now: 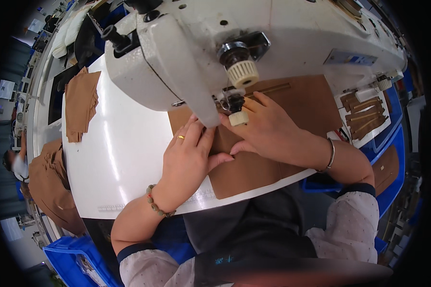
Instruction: Sewing a gold zipper onto a piece of brown leather using an industrial sewing machine.
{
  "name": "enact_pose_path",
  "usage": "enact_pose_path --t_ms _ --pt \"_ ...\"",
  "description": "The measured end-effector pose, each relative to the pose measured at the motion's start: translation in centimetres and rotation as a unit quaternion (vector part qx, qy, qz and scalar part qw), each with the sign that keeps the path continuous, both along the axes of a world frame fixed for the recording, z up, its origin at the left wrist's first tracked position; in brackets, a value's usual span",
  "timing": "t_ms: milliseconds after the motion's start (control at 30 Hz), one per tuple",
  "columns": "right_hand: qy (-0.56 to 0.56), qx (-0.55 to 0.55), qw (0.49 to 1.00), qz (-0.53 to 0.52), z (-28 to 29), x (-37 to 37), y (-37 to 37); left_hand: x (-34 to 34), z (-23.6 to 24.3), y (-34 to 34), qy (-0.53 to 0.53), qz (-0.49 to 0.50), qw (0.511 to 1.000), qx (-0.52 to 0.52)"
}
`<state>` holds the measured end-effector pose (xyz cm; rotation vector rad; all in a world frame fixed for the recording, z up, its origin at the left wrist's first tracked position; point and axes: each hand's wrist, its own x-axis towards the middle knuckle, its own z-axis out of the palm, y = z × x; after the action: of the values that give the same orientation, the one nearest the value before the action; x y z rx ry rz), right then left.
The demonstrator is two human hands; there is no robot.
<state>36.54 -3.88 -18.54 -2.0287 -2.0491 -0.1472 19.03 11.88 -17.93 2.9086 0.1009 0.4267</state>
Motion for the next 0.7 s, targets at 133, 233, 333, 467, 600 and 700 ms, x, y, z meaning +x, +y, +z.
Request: enact_pose_path --t_ms 133,233,333,467,600,700 --pt "-0.008 0.014 1.000 -0.008 -0.24 -0.30 -0.06 0.07 0.28 -0.04 -0.001 -0.002 1.000 0.018" --pt "-0.013 0.035 0.999 -0.004 -0.35 -0.23 -0.10 0.07 0.44 -0.09 0.007 0.000 1.000 0.021" --pt "-0.014 0.033 0.999 -0.007 -0.31 -0.16 -0.09 0.12 0.45 -0.08 0.013 0.002 0.999 0.032" --pt "-0.018 0.028 0.999 -0.008 -0.22 -0.18 0.04 0.17 0.36 0.05 0.008 0.005 0.999 0.049" --pt "-0.022 0.020 0.999 -0.012 -0.25 -0.13 0.13 0.27 0.21 0.26 -0.001 -0.007 0.999 0.053" --pt "-0.013 0.029 0.999 -0.006 -0.27 -0.04 0.08 0.26 0.09 0.23 0.000 -0.002 0.999 0.050"
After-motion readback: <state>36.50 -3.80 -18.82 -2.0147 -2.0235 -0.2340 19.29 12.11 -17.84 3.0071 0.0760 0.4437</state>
